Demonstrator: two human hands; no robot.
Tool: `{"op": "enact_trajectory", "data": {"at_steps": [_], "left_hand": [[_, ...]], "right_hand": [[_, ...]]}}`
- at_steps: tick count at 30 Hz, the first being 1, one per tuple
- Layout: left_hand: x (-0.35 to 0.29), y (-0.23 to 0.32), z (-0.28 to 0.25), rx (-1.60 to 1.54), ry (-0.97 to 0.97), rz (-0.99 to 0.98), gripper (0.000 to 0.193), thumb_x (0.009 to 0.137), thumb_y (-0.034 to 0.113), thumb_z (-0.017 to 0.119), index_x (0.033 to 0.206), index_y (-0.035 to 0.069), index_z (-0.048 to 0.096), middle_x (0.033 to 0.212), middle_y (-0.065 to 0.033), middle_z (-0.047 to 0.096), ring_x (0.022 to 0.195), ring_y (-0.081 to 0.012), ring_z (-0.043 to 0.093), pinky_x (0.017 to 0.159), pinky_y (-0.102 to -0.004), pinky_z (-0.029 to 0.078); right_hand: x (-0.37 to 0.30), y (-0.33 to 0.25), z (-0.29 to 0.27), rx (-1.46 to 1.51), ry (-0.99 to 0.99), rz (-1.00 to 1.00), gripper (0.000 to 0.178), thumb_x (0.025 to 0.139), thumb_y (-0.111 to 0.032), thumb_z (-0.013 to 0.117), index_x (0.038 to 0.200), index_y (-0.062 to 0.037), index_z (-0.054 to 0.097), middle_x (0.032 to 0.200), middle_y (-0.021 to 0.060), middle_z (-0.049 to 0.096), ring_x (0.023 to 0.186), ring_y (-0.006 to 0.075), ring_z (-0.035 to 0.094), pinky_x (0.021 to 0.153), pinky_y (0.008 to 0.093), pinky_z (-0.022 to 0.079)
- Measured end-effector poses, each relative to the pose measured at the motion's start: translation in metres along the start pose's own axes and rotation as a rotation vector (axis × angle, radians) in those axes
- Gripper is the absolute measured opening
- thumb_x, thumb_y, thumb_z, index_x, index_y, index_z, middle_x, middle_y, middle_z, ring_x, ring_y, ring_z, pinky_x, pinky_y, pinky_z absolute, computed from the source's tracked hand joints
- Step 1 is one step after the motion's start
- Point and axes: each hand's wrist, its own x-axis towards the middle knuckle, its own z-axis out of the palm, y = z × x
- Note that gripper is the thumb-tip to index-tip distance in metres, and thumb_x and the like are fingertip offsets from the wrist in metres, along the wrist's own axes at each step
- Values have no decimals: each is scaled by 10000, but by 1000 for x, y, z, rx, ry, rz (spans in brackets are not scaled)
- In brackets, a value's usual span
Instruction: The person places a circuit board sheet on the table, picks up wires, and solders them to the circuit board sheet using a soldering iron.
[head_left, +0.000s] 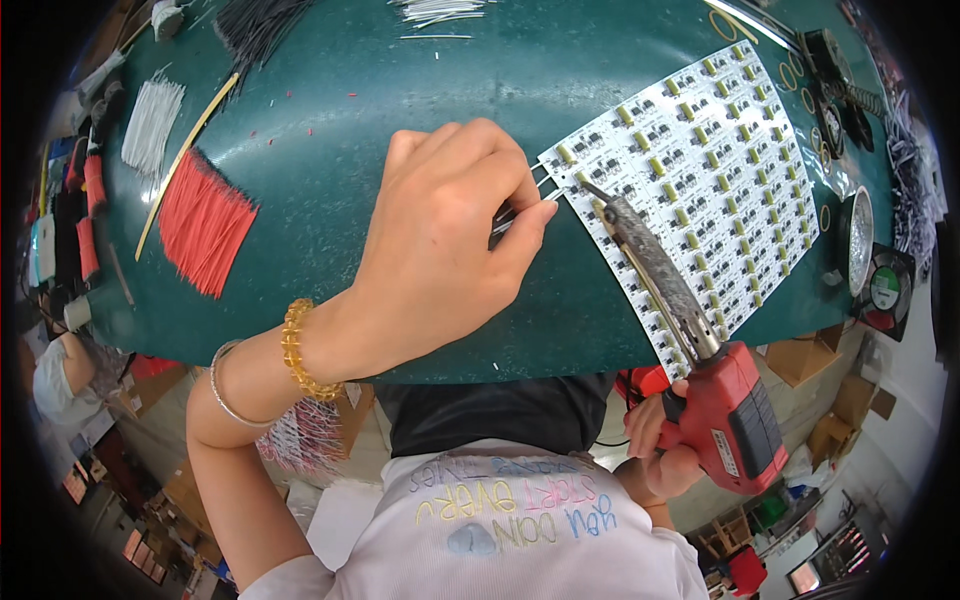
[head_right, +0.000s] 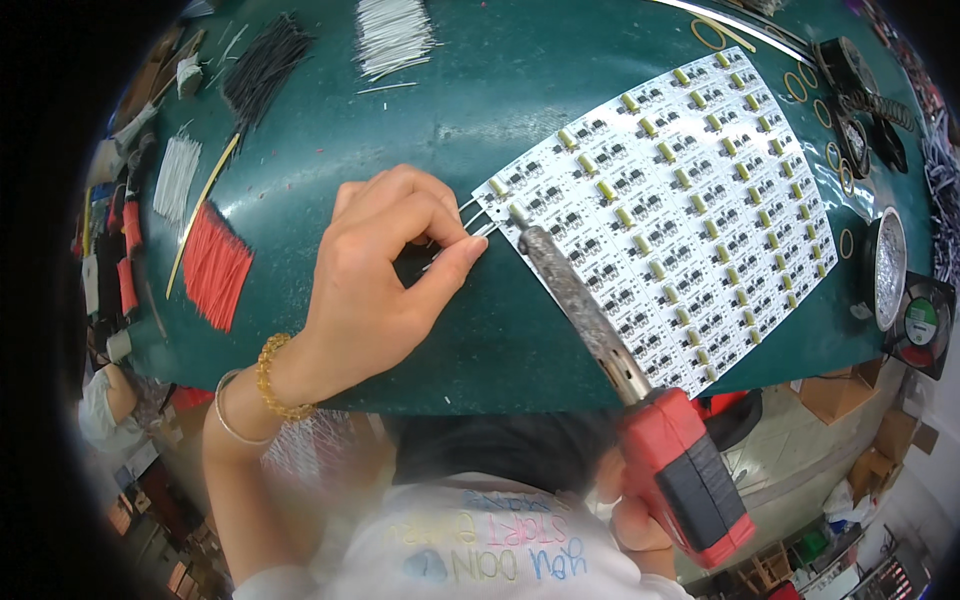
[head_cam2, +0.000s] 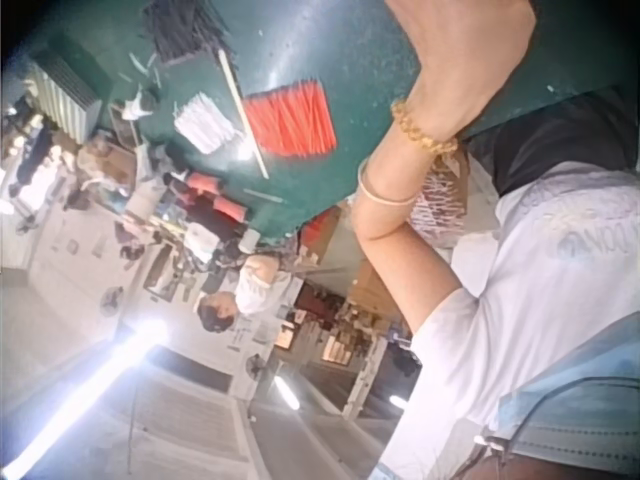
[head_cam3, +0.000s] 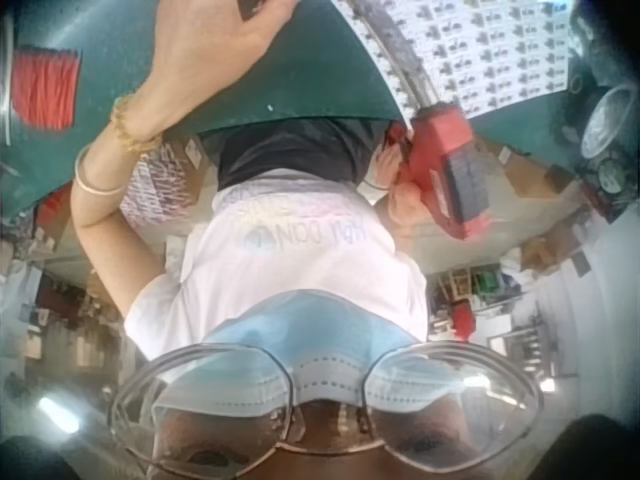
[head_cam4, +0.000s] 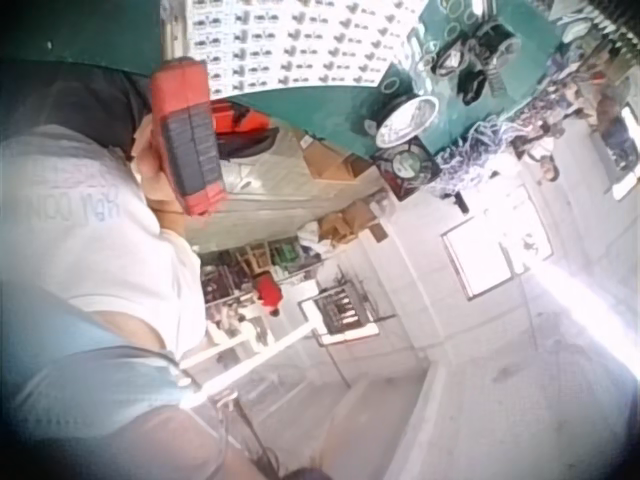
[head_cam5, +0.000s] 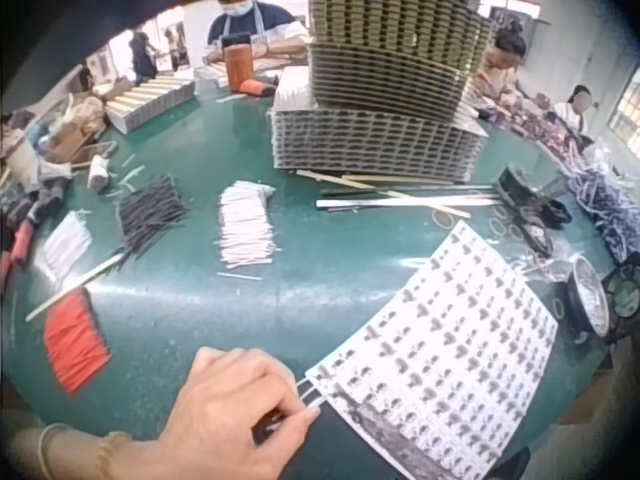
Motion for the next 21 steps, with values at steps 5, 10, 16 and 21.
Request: {"op": "enact_trajectory", "data": {"at_steps": [5, 10, 16, 21], "left_hand": [[1, 0, 0, 0, -3, -5, 144, 731, 27, 698, 713, 47, 556, 784, -39, 573, 700, -177, 526, 698, -294, 334], [0, -1, -1, 7, 0, -6, 142, 731, 24, 693, 711, 45, 554, 777, -37, 569, 687, -176, 519, 685, -295, 332], [2, -1, 0, 11, -5, 2, 146, 732, 27, 693, 708, 43, 551, 772, -37, 565, 679, -176, 514, 680, -293, 332], [1, 0, -1, 6, -2, -14, 143, 732, 40, 700, 704, 41, 560, 778, -42, 575, 682, -175, 524, 694, -290, 336]], "right_hand": [[-1, 2, -2, -82, -5, 1, 738, 828, -590, 570, 1163, 57, 449, 482, -8, 465, 376, 121, 451, 413, 252, 377], [-15, 21, -29, -353, -134, -81, 713, 827, -586, 574, 1125, 50, 453, 483, 0, 467, 377, 126, 450, 411, 252, 375], [3, -7, 7, 40, 84, 26, 755, 826, -586, 578, 1167, 70, 427, 478, 2, 464, 360, 120, 431, 388, 245, 351], [-1, -3, 4, -49, 113, 23, 748, 847, -579, 558, 1207, 61, 411, 457, -4, 442, 343, 119, 416, 378, 248, 340]]}}
